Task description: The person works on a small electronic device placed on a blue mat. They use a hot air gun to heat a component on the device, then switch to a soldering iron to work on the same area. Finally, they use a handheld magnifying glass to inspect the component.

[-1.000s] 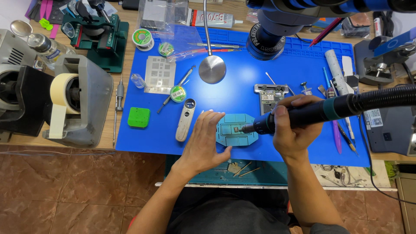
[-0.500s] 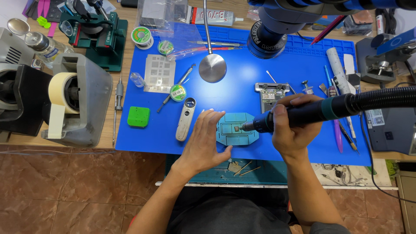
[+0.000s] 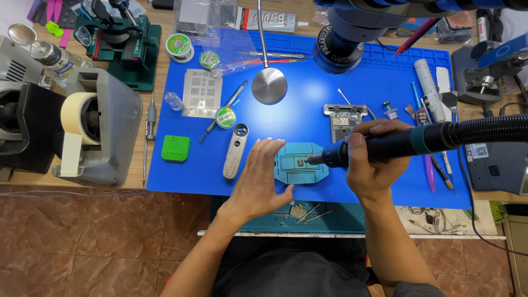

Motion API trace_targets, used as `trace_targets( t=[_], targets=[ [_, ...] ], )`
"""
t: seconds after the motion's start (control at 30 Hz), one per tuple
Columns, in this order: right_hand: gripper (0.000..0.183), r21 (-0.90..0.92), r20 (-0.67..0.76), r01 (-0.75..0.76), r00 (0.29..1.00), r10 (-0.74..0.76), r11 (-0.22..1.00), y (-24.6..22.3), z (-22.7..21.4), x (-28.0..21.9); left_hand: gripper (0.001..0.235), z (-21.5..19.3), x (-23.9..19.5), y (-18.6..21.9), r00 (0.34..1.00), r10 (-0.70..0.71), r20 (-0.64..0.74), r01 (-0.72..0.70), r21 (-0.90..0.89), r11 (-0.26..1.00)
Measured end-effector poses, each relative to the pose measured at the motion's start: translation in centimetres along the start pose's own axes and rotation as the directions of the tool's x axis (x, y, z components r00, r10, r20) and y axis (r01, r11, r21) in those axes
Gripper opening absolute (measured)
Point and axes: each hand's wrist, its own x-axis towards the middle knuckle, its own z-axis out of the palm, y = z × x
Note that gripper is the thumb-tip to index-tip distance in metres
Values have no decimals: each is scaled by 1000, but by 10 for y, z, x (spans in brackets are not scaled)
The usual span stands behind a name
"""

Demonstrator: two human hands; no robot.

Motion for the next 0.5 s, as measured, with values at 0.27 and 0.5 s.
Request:
trace_targets(
  t=[0.27,0.5],
  targets=[
    [25,17,9,-15,1000,14,1000,-5,1,-2,93,-2,-2,2,1000,-25,6,25,5,1000],
    [26,38,-20,-34,999,35,999,-7,1,-6,100,8,-3,-4,997,-23,-68,27,46,999]
  ],
)
